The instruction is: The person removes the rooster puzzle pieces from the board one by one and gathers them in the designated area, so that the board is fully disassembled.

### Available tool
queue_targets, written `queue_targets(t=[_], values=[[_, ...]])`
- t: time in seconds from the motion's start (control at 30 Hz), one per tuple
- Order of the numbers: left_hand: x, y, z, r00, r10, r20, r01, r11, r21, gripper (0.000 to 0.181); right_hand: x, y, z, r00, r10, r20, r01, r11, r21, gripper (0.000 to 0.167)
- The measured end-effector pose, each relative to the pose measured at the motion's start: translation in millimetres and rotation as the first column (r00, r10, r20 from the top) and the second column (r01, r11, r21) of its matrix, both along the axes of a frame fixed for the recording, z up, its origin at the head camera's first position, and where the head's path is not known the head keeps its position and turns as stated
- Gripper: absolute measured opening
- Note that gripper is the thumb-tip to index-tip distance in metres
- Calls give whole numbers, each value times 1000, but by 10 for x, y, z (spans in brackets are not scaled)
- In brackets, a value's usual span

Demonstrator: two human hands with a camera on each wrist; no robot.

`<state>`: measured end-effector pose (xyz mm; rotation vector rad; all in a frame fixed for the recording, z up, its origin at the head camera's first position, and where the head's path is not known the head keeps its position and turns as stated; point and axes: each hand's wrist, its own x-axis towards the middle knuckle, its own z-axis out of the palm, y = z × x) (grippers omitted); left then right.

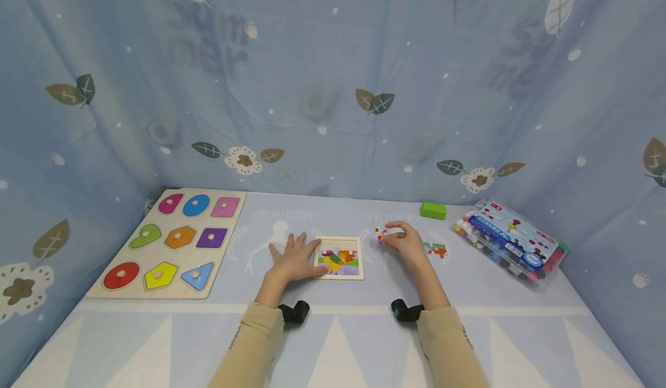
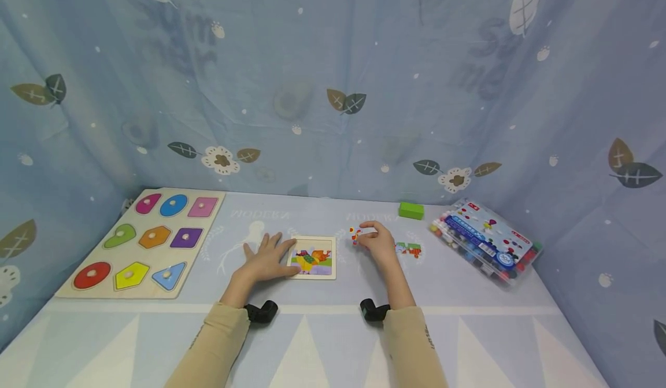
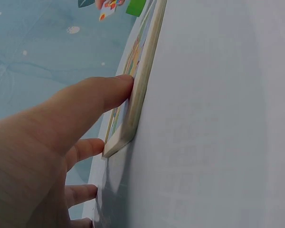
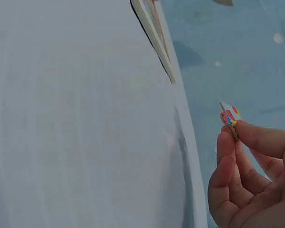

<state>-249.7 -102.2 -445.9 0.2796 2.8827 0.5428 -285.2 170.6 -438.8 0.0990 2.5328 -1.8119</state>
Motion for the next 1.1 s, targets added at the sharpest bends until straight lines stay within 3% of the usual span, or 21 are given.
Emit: queue_targets(t=[0.43, 0.67, 0.8, 0.9, 1.1], values=[[-4, 5, 30, 1000, 1, 5, -1, 1000, 8, 77, 15, 416, 75, 994, -103, 28, 105, 992, -75, 36], [4, 12, 25, 1000, 2, 15, -2, 1000, 1, 77, 46, 535, 75, 992, -112, 50, 117, 989, -95, 38], [-1, 11, 20, 1000, 2, 15, -1, 1000, -7, 77, 57, 566, 54, 989, -127, 72, 125, 991, 38, 37], [-1, 6, 13, 1000, 0, 9, 0, 1000, -1, 77, 68, 567, 28, 984, -154, 89, 140, 979, 147, 35], [6, -3, 6, 1000, 0, 6, -1, 1000, 14, 77, 64, 554, -34, 982, -156, 103, 133, 971, 200, 31]])
